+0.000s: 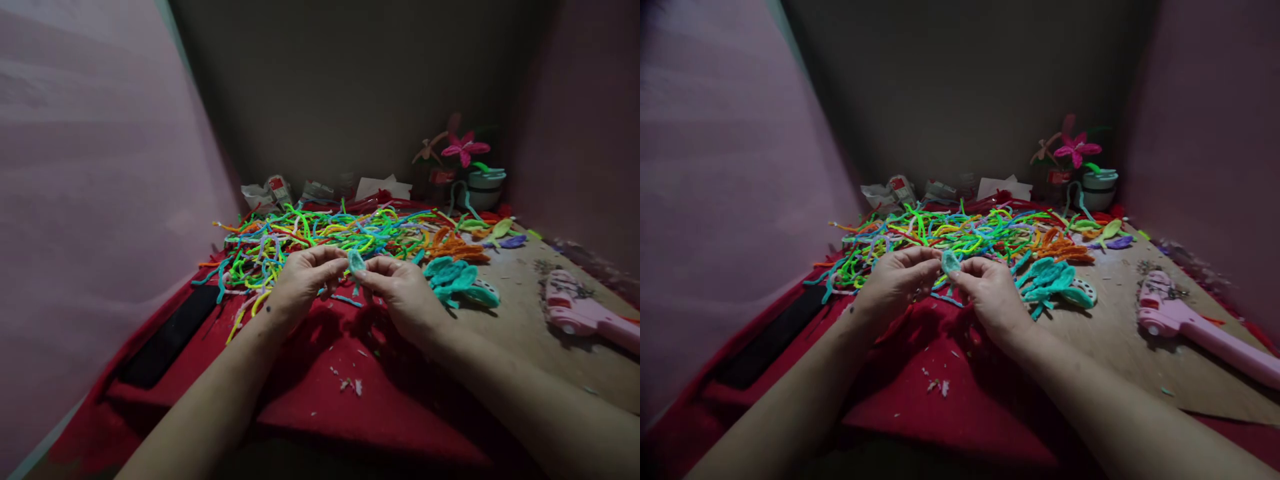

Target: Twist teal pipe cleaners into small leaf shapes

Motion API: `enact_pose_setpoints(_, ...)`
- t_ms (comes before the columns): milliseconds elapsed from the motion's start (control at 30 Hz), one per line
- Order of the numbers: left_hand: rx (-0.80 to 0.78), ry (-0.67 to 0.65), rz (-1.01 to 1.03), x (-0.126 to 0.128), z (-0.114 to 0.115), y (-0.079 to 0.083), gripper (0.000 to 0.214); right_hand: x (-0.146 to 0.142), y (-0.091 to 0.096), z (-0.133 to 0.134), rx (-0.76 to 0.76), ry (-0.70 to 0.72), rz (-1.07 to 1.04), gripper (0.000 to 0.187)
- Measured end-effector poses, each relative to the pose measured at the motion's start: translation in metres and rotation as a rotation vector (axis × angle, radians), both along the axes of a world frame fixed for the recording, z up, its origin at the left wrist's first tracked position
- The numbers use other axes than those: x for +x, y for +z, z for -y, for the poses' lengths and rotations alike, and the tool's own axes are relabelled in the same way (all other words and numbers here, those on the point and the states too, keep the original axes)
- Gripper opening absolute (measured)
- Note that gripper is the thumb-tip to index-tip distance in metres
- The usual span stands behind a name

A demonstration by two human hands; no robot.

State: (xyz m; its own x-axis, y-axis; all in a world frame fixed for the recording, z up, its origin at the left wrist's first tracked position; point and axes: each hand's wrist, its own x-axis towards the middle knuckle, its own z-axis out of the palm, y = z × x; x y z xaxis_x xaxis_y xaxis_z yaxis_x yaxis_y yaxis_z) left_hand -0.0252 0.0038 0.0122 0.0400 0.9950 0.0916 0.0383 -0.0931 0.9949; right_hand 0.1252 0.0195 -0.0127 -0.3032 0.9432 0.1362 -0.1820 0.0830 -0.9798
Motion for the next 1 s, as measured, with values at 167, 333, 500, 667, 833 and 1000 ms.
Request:
enact_pose_setpoints(167,-0.022,-0.062,0.0,0.002,0.002,0.0,0.024,0.0,0.008,0.005,0.039,-0.006,0.129,0.018)
enact_pose_setpoints(333,-0.008,-0.051,-0.102,0.002,0.001,0.001,0.016,0.001,0.012,0.006,0.035,-0.01,0.169,0.016)
enact_pose_setpoints(500,0.04,0.05,-0.083,0.007,-0.001,-0.006,0.018,0.001,0.008,0.004,0.04,-0.005,0.158,0.016)
enact_pose_setpoints(667,0.049,0.015,-0.092,0.007,-0.002,-0.008,0.018,0.001,0.004,0.003,0.048,-0.036,0.2,0.017)
enact_pose_setpoints(833,0.001,-0.078,-0.118,0.004,-0.001,-0.007,0.02,0.002,0.002,0.002,0.01,0.011,0.172,0.016)
enact_pose_setpoints(1000,-0.074,-0.045,0.041,0.001,-0.004,-0.014,0.023,0.001,0.002,0.002,0.011,0.029,0.123,0.017)
